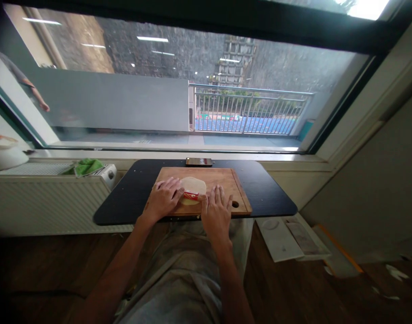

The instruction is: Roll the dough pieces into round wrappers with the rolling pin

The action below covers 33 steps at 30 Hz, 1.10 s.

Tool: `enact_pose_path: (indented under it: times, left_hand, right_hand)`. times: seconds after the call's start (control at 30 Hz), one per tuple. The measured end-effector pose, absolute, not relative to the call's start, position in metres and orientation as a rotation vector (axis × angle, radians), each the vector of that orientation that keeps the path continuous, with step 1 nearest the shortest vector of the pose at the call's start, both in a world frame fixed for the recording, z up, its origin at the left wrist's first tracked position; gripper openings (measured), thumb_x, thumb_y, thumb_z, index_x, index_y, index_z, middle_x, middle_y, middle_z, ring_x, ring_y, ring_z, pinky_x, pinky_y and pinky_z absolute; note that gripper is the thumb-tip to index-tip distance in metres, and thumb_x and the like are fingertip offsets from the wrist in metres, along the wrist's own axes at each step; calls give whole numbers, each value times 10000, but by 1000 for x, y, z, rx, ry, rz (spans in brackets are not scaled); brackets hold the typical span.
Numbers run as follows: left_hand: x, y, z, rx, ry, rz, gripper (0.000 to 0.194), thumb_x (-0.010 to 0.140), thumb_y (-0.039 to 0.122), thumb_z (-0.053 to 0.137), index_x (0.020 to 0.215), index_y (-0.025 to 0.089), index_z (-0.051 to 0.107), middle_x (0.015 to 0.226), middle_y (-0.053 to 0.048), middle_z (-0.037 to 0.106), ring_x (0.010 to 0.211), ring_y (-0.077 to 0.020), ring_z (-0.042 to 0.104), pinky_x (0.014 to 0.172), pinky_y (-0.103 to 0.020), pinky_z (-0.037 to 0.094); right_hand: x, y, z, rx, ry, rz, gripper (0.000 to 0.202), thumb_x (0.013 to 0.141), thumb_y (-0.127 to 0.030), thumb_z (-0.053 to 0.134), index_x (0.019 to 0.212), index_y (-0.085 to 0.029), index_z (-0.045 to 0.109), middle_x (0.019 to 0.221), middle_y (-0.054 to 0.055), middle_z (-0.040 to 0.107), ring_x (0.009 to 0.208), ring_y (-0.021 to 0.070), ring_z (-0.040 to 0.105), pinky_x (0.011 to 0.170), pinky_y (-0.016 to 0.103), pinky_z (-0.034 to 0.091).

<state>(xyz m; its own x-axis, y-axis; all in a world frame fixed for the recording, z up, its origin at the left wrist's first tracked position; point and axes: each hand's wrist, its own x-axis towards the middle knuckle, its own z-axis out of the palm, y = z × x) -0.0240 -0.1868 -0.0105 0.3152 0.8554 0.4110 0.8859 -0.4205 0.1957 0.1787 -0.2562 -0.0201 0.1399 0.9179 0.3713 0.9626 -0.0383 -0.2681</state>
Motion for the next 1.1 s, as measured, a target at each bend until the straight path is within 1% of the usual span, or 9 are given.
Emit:
enact_pose_path:
  times: [0.2, 0.33, 0.43, 0.6, 0.73, 0.8, 0.93, 1.0, 1.1]
  left_hand:
    - [-22, -191, -8, -2485, -1661, -674, 534, 1145, 481, 363, 1476, 219, 691, 1559, -116, 689, 1509, -318, 571, 1246, -525, 402]
    - [-18, -197, -5, -2457, -1673, -644, 549, 1140, 491, 366, 1506, 207, 660, 1523, -152, 705, 1453, -332, 615, 1198, -518, 437]
    - [-17, -200, -7, -2446, -1689, -647, 567, 1136, 511, 370, 1520, 198, 647, 1534, -167, 693, 1436, -346, 624, 1183, -533, 445]
    - [-21, -199, -11, -2524, -1643, -713, 525, 1149, 485, 361, 1522, 258, 652, 1614, -92, 646, 1544, -305, 537, 1231, -535, 405]
    - [-25, -197, -10, -2579, -1610, -769, 506, 1155, 471, 352, 1478, 272, 686, 1603, -55, 660, 1566, -264, 517, 1274, -510, 370]
    - [-25, -196, -10, -2580, -1605, -769, 496, 1151, 457, 360, 1464, 275, 699, 1583, -55, 677, 1567, -264, 512, 1293, -506, 351]
    - [-23, -197, -13, -2559, -1618, -744, 516, 1149, 465, 356, 1513, 273, 667, 1582, -67, 677, 1568, -285, 505, 1312, -528, 317]
    - [-23, -198, -15, -2553, -1623, -739, 527, 1148, 481, 357, 1535, 274, 647, 1591, -73, 667, 1565, -293, 503, 1295, -542, 333]
    - [-22, -200, -17, -2545, -1624, -710, 536, 1142, 509, 367, 1543, 272, 634, 1584, -92, 669, 1555, -311, 506, 1252, -554, 375]
  right_hand:
    - [185, -220, -5, -2002, -1845, -84, 641, 1192, -403, 229, 1624, -49, 543, 1720, 218, 483, 1674, 315, 340, 1379, 613, 126]
    - [193, -186, 13, -1994, -1997, -20, 566, 1206, -387, 259, 1583, -125, 590, 1686, 203, 540, 1620, 295, 435, 1361, 621, 143]
    - [192, -177, 16, -1998, -1988, -35, 542, 1206, -367, 272, 1533, -131, 633, 1670, 200, 562, 1608, 286, 449, 1357, 590, 177]
    - [193, -205, 1, -1934, -1905, -80, 557, 1186, -361, 264, 1445, -181, 724, 1609, 127, 645, 1594, 288, 467, 1359, 542, 222]
    - [196, -248, -13, -1876, -1833, -86, 577, 1181, -423, 285, 1470, -175, 719, 1627, 139, 622, 1595, 280, 477, 1371, 558, 214]
    - [193, -262, -18, -1863, -1849, -96, 597, 1183, -443, 266, 1508, -185, 695, 1659, 139, 588, 1623, 279, 440, 1377, 567, 192]
    - [185, -257, -20, -1949, -1833, -134, 691, 1178, -500, 246, 1639, -80, 543, 1730, 219, 467, 1681, 317, 327, 1371, 601, 168]
    - [185, -242, -15, -1976, -1855, -135, 713, 1179, -516, 239, 1667, -64, 495, 1753, 233, 423, 1694, 326, 292, 1371, 619, 141]
    - [191, -215, -3, -1981, -1944, -79, 679, 1190, -495, 213, 1617, -100, 563, 1720, 224, 485, 1675, 322, 331, 1361, 630, 141]
